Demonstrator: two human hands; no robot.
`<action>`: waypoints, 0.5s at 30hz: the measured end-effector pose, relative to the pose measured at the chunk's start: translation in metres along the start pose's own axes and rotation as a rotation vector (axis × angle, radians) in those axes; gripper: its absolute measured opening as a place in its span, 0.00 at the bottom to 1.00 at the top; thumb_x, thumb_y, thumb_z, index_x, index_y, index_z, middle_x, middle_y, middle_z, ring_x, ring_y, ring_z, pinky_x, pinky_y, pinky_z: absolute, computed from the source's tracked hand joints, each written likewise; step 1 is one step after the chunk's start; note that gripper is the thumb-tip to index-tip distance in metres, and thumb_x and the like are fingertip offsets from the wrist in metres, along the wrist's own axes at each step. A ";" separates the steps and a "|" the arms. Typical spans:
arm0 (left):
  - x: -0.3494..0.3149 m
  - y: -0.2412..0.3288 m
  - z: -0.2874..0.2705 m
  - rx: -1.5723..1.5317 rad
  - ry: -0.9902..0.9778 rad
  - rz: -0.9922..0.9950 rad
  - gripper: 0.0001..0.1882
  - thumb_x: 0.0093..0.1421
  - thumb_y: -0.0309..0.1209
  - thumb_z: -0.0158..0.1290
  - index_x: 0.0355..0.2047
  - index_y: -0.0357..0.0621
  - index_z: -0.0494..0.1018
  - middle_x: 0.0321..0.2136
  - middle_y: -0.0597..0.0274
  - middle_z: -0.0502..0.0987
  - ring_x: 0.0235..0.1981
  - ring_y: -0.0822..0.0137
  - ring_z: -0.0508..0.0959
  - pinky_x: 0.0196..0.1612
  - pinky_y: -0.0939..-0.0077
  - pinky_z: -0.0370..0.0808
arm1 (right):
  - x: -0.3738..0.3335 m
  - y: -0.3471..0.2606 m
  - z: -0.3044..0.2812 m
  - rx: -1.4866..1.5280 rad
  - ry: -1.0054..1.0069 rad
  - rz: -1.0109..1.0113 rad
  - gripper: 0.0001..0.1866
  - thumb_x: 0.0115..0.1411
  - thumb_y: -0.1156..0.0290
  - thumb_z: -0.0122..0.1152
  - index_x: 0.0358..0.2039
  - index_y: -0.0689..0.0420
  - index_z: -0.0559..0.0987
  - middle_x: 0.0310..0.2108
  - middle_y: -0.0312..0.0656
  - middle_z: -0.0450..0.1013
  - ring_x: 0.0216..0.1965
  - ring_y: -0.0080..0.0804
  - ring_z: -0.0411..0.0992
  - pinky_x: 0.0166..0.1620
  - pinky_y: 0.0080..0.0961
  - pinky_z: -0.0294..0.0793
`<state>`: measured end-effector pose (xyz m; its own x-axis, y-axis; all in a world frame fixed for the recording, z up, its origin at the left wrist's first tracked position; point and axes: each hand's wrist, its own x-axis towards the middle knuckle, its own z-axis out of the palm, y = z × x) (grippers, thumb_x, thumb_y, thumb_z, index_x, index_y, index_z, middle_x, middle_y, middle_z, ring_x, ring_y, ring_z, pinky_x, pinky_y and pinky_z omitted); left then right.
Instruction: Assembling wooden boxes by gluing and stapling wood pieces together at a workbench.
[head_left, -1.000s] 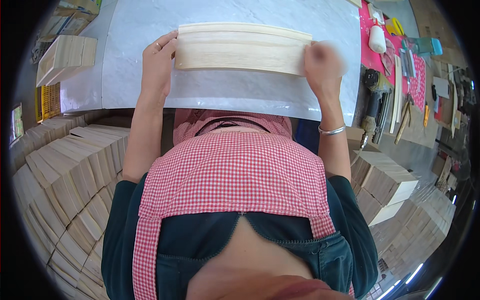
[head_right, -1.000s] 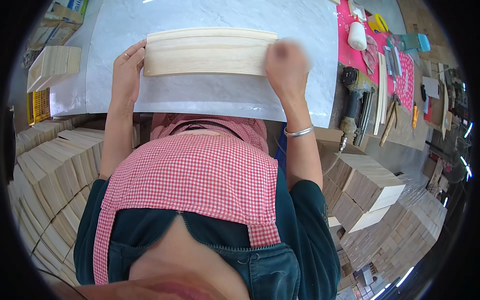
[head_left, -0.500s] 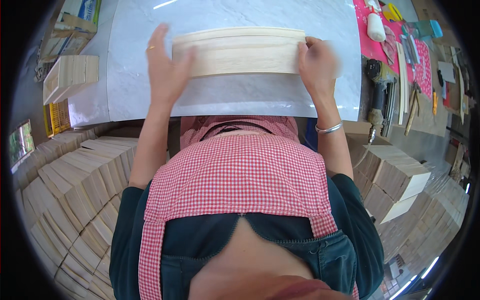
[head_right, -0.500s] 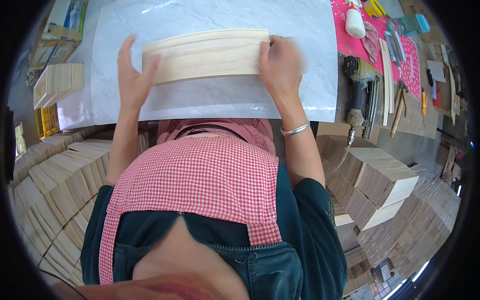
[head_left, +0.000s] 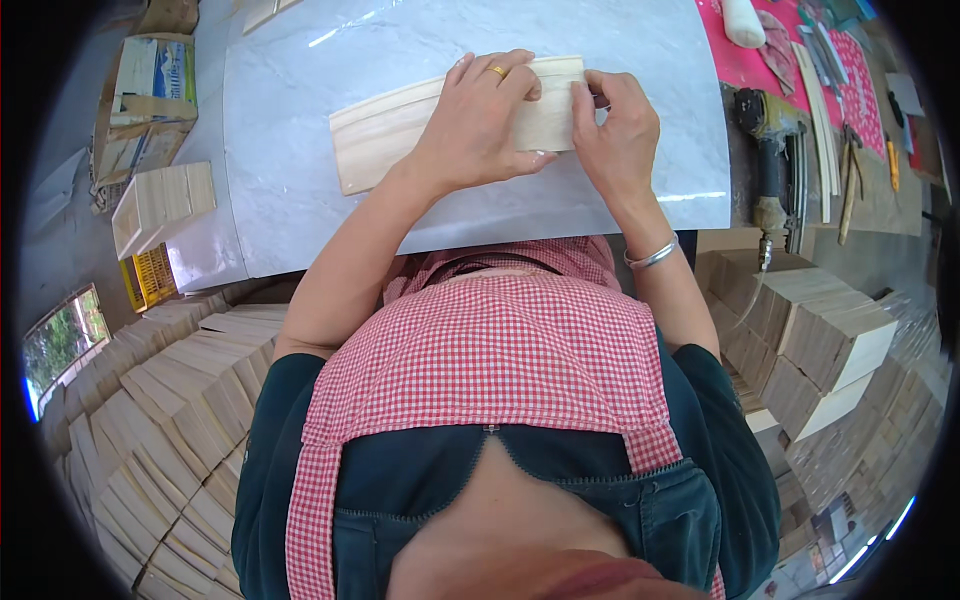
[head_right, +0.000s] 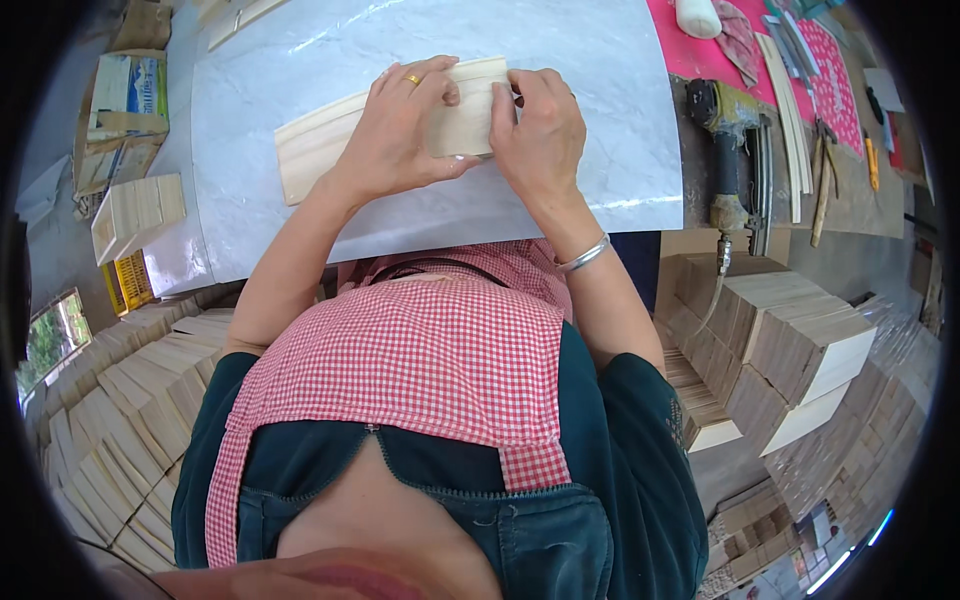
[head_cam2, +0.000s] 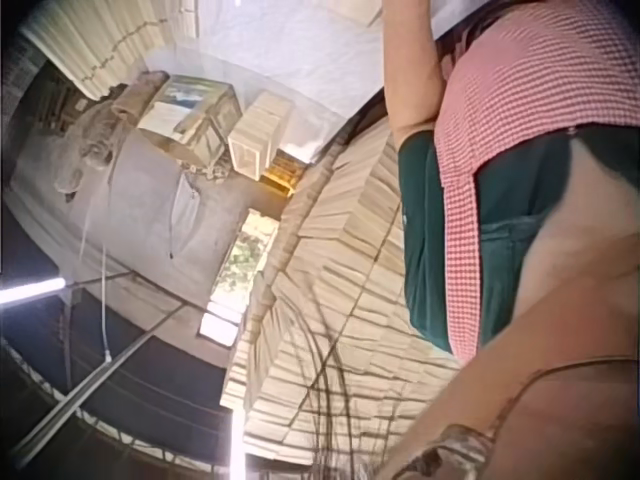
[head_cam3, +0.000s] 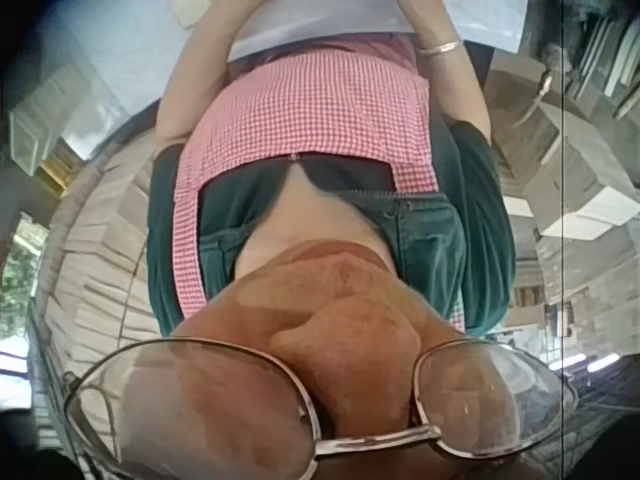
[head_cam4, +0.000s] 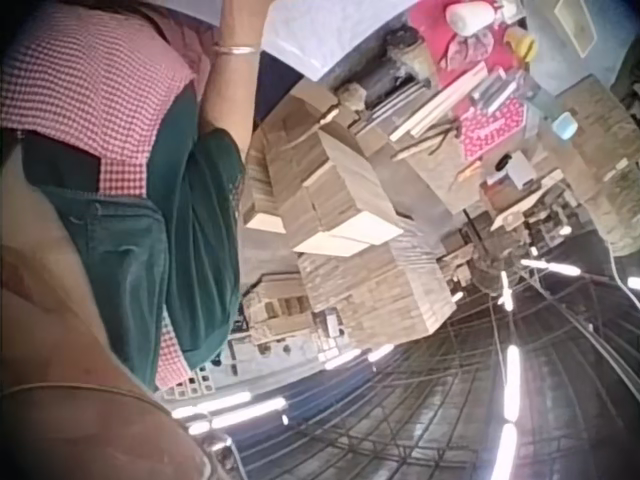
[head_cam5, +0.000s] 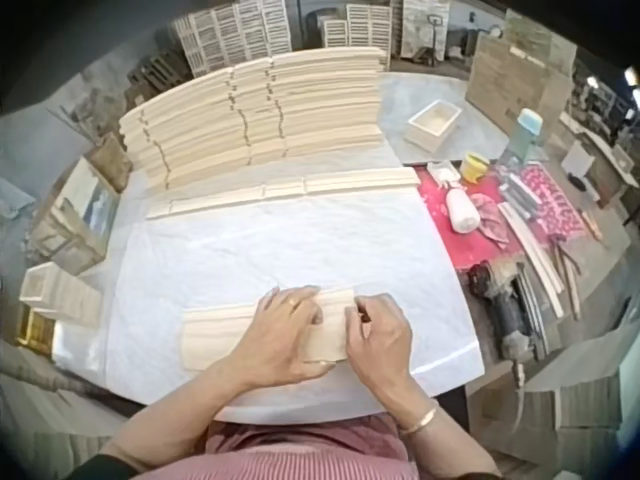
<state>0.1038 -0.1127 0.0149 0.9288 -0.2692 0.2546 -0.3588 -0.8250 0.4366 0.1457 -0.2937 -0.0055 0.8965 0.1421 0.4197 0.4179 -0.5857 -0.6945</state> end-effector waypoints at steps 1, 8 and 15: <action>0.000 -0.001 0.001 0.003 -0.008 0.004 0.36 0.40 0.45 0.72 0.47 0.46 0.70 0.62 0.54 0.70 0.60 0.52 0.70 0.66 0.51 0.59 | 0.000 0.000 0.001 0.003 0.004 0.007 0.05 0.57 0.74 0.64 0.34 0.60 0.82 0.31 0.41 0.76 0.27 0.33 0.74 0.32 0.27 0.74; 0.002 -0.001 0.002 0.022 -0.001 0.029 0.40 0.41 0.48 0.70 0.55 0.49 0.73 0.61 0.52 0.69 0.58 0.53 0.69 0.64 0.54 0.61 | -0.001 0.001 0.003 0.010 0.032 -0.022 0.05 0.56 0.74 0.64 0.33 0.60 0.82 0.30 0.41 0.75 0.29 0.34 0.72 0.34 0.27 0.73; 0.004 0.002 0.000 0.108 -0.054 0.040 0.46 0.42 0.49 0.70 0.64 0.56 0.72 0.62 0.50 0.68 0.59 0.51 0.69 0.64 0.55 0.62 | -0.001 0.005 -0.001 0.078 0.010 -0.002 0.06 0.56 0.74 0.65 0.35 0.60 0.82 0.31 0.40 0.75 0.29 0.35 0.72 0.34 0.27 0.73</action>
<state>0.1070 -0.1151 0.0169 0.9187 -0.3269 0.2215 -0.3862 -0.8611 0.3307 0.1471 -0.2975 -0.0089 0.8945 0.1350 0.4263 0.4300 -0.5214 -0.7371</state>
